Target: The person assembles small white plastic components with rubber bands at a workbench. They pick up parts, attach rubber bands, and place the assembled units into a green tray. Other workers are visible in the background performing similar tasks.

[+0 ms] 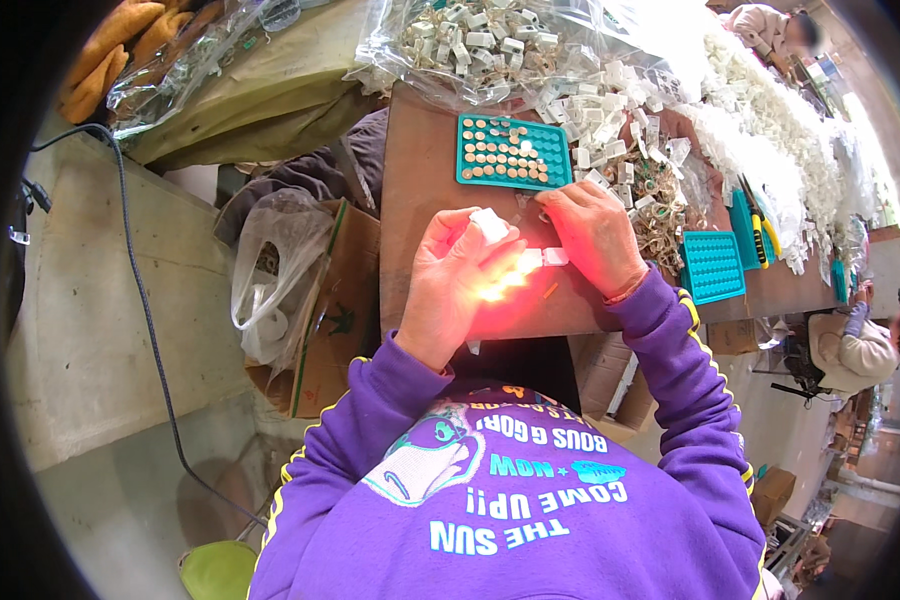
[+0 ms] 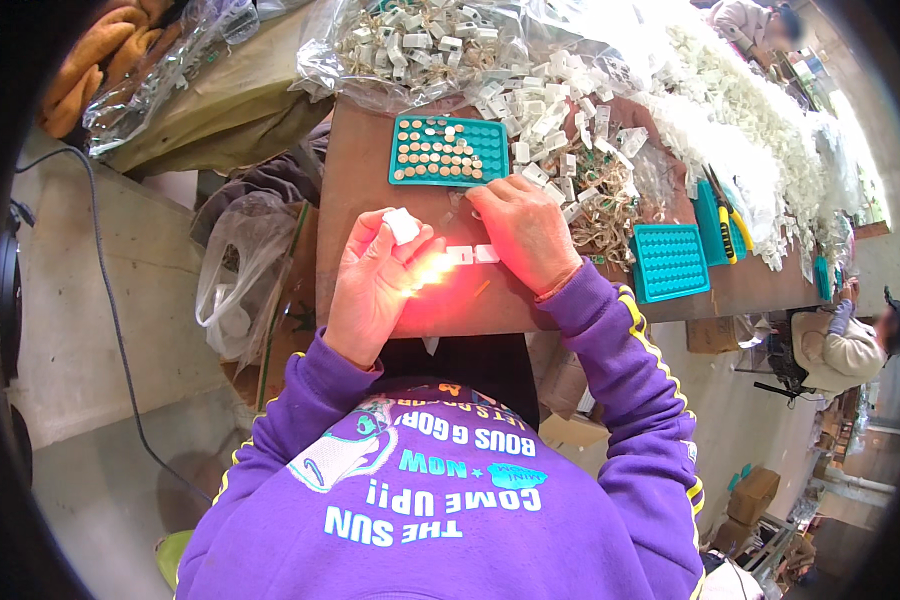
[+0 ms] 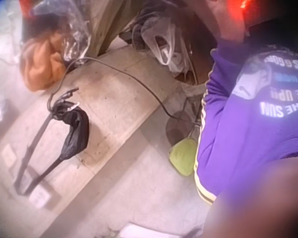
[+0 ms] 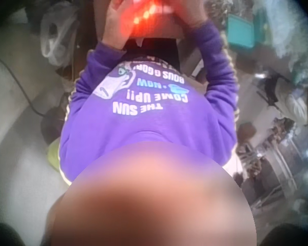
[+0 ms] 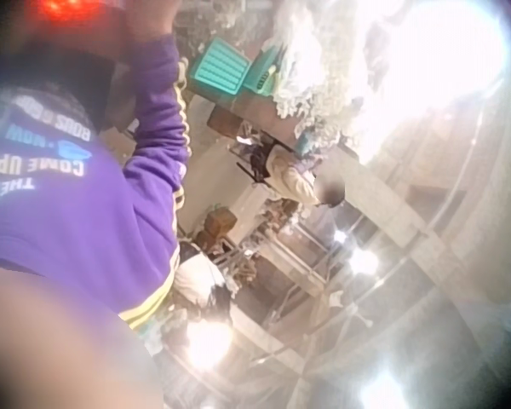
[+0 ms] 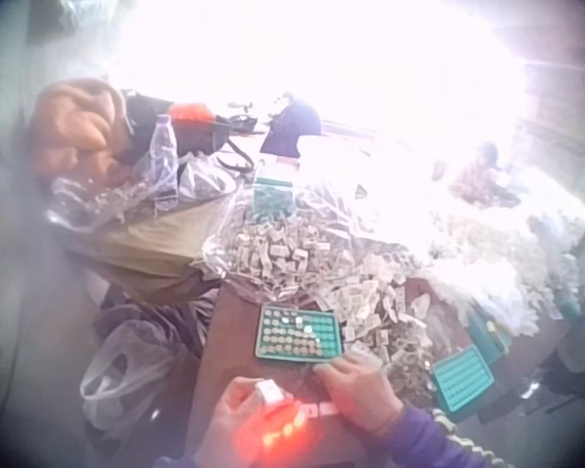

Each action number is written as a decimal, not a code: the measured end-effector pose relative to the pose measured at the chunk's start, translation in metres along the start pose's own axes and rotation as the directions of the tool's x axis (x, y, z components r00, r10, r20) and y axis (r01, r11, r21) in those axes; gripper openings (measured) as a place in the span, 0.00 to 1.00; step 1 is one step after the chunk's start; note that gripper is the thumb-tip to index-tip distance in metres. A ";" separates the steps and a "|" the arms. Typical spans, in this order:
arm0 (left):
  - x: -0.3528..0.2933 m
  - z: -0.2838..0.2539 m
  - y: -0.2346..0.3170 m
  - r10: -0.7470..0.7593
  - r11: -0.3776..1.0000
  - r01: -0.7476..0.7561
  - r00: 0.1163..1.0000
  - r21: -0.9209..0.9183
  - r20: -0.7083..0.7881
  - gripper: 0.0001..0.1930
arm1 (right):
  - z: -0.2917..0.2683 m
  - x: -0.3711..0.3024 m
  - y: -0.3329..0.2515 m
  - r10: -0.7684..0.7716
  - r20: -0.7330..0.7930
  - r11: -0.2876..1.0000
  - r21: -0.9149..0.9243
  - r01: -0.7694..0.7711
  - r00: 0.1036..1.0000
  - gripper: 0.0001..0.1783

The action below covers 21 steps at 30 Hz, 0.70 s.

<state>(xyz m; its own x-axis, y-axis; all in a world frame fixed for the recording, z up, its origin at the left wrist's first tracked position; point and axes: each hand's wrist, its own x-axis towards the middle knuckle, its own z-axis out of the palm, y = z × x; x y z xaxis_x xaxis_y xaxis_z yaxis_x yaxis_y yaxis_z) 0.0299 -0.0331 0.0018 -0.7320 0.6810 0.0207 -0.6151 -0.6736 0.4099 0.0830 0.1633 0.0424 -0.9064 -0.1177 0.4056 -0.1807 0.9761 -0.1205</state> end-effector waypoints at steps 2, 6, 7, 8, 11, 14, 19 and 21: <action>-0.001 -0.001 0.001 -0.019 0.998 0.017 1.000 -0.066 -0.023 0.09 | -0.003 -0.004 -0.001 0.027 0.019 0.999 -0.039 -0.026 0.999 0.07; -0.003 0.000 0.001 -0.002 0.995 0.002 1.000 -0.097 0.000 0.10 | -0.010 -0.002 -0.005 -0.075 -0.008 0.997 -0.022 0.075 0.997 0.09; -0.004 0.000 0.001 0.000 0.997 -0.001 1.000 -0.081 -0.012 0.10 | -0.009 0.001 -0.007 -0.134 -0.022 0.991 -0.010 0.134 0.991 0.10; -0.004 0.000 0.002 -0.016 0.998 0.014 0.999 -0.064 -0.032 0.10 | -0.008 0.004 -0.008 -0.178 0.002 0.984 -0.015 0.178 0.984 0.10; -0.003 0.000 0.003 -0.015 0.998 0.013 0.999 -0.066 -0.033 0.10 | -0.003 0.015 -0.011 -0.298 0.122 0.952 -0.032 0.303 0.947 0.08; -0.003 -0.001 0.002 0.007 0.999 -0.008 1.000 -0.041 -0.018 0.10 | 0.001 0.020 -0.014 -0.370 0.179 0.913 -0.113 0.392 0.912 0.06; -0.002 -0.003 0.000 0.009 0.997 -0.008 1.000 -0.073 0.008 0.10 | 0.006 0.022 -0.015 -0.369 0.157 0.908 -0.152 0.391 0.916 0.05; -0.003 -0.004 0.001 -0.004 0.996 0.004 1.000 -0.089 0.001 0.10 | 0.009 0.022 -0.015 -0.321 0.133 0.936 -0.108 0.336 0.938 0.05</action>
<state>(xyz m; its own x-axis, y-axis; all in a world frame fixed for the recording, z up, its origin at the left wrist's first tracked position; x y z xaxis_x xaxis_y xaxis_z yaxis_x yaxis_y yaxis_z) 0.0299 -0.0371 -0.0018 -0.7290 0.6842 0.0202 -0.6418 -0.6935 0.3273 0.0625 0.1445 0.0444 -0.8428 -0.4481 0.2981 -0.4322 0.8936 0.1211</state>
